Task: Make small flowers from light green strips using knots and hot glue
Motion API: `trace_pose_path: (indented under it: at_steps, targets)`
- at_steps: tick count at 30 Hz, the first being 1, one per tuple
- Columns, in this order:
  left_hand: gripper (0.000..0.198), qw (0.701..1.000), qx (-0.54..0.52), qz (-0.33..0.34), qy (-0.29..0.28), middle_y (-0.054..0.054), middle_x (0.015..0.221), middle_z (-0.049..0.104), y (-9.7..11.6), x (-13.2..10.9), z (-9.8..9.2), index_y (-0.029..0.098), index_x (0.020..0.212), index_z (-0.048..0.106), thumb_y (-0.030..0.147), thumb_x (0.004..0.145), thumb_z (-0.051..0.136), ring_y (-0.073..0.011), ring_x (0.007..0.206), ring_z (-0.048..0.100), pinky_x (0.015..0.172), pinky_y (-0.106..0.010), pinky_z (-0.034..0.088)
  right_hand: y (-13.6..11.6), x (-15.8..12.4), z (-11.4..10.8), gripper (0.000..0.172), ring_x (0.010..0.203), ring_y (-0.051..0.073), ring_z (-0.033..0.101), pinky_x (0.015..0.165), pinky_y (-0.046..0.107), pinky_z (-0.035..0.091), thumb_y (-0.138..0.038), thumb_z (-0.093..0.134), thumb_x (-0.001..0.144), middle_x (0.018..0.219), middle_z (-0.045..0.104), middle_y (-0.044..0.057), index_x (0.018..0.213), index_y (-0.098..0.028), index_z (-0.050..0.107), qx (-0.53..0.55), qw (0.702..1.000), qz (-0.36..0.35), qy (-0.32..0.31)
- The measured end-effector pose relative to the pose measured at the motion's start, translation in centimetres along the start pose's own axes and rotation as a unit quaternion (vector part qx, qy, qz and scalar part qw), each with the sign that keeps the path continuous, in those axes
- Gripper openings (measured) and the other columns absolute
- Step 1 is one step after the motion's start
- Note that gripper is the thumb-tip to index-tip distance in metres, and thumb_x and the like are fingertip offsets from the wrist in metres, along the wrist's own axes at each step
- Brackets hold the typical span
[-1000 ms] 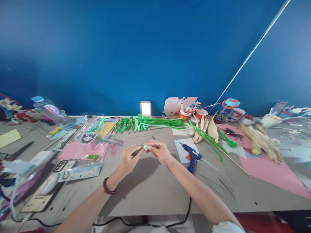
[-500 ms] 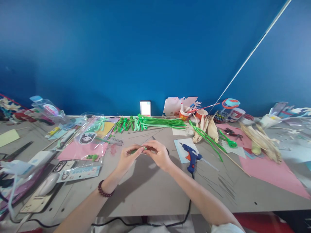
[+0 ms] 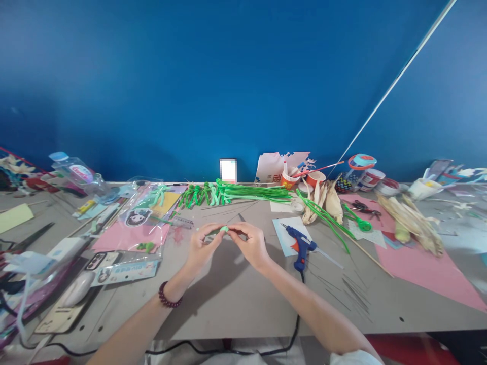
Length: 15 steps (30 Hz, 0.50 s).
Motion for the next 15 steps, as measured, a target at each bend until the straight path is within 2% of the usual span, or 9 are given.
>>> trace_pose_path:
  at_steps: [4,9,15]
  targets:
    - [0.017,0.998,0.047,0.032,0.0,-0.008,0.087,0.071,0.0,-0.1,0.1,0.019,0.09,0.071,0.03,0.08,0.062,-0.0188,0.084,0.064,0.076,-0.033,0.052,-0.4,-0.1,0.0,0.014,0.07,0.02,0.067,0.065,0.032,0.055,-0.024,0.063,0.077,0.084,0.073,0.005,0.085,-0.025,0.075,-0.055,0.998,-0.034,0.02]
    - [0.017,0.999,0.041,0.022,0.01,-0.008,0.089,0.07,-0.8,-0.4,0.4,0.02,0.09,0.071,0.031,0.081,0.062,-0.0186,0.085,0.064,0.077,-0.033,0.051,-0.4,-0.6,0.1,0.022,0.079,0.021,0.068,0.076,0.034,0.055,-0.021,0.059,0.078,0.088,0.074,0.004,0.092,-0.028,0.075,-0.123,0.987,-0.099,0.039]
    - [0.018,0.999,0.029,0.013,0.011,-0.008,0.089,0.07,-1.0,-0.5,0.7,0.02,0.089,0.071,0.032,0.081,0.061,-0.0187,0.084,0.064,0.077,-0.033,0.051,-0.1,-0.6,0.1,0.022,0.079,0.021,0.068,0.076,0.034,0.054,-0.022,0.057,0.079,0.087,0.073,0.004,0.09,-0.028,0.075,-0.117,0.99,-0.077,0.031]
Point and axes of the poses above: each hand's wrist, its own x-axis towards the middle knuckle, its own z-axis out of the palm, y = z × x, the point moved 4 cm from there along x, towards the middle knuckle
